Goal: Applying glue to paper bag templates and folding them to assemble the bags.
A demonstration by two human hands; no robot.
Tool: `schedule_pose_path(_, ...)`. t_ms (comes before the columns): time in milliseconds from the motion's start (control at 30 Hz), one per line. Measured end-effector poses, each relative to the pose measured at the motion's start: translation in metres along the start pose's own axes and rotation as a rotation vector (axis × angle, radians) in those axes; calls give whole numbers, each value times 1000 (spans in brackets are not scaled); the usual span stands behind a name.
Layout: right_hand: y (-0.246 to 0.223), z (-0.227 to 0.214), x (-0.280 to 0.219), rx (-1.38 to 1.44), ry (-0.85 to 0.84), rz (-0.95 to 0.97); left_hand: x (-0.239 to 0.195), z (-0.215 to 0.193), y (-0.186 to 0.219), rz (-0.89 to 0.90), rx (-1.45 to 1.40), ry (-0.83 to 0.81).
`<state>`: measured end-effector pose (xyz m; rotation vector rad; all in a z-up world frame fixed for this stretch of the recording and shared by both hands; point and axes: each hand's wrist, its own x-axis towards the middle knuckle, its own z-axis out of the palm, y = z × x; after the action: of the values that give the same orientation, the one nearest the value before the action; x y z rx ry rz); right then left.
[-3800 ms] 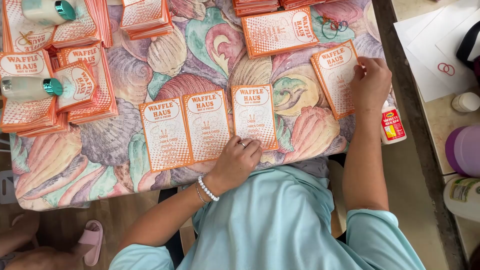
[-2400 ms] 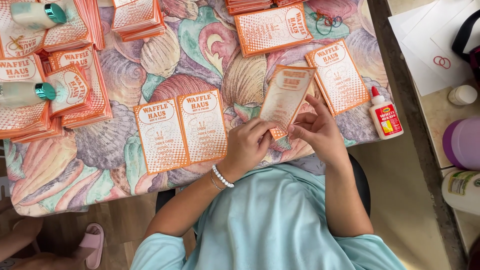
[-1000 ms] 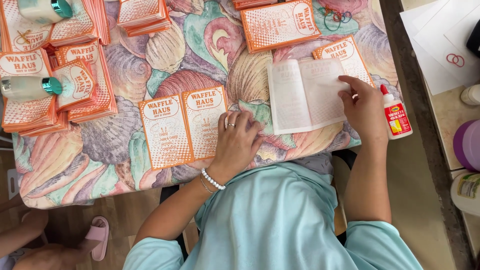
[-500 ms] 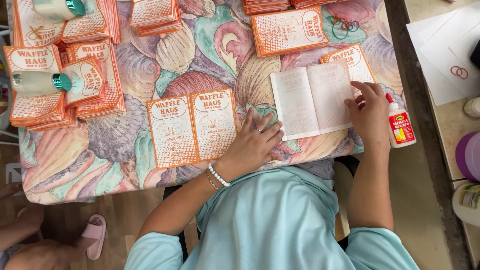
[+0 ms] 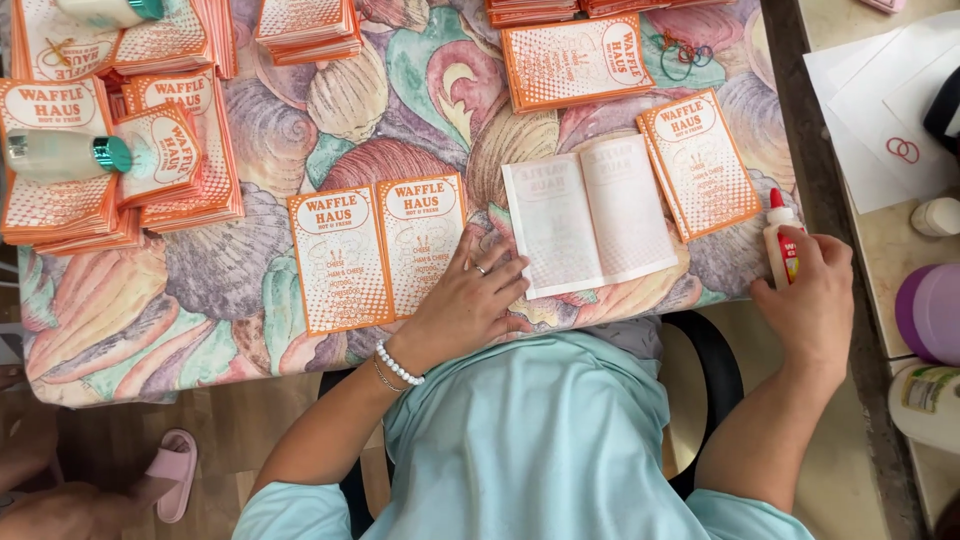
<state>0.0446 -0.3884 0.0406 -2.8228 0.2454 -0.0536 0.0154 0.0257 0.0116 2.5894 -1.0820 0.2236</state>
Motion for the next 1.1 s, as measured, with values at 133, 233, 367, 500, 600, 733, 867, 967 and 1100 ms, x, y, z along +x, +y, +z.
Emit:
schedule_pose_path(133, 9, 6, 4, -16, 36, 22, -3, 4, -4, -10, -15, 39)
schedule_pose_path(233, 32, 23, 4, 77, 264, -103, -5, 6, -4, -17, -29, 56)
schedule_pose_path(367, 21, 17, -9, 477, 561, -252, -6, 2, -4, -17, -22, 33)
schedule_pose_path(500, 0, 0, -32, 876, 565, -266, -4, 3, -4, -5, -1, 27)
schedule_pose_path(600, -13, 9, -39, 1027, 569, -310, -5, 3, -2, -6, -10, 6)
schedule_pose_path(733, -72, 26, -51, 962, 487, -267, -4, 8, 2, -6, -10, -2)
schedule_pose_path(867, -114, 47, -45, 787, 277, -415, -6, 15, 4, -30, -23, -13)
schedule_pose_path(967, -129, 51, -41, 788, 227, -538, -6, 12, 4, -50, -77, -45)
schedule_pose_path(1100, -129, 52, -42, 731, 206, -563, -6, 9, 4, -44, -65, -50)
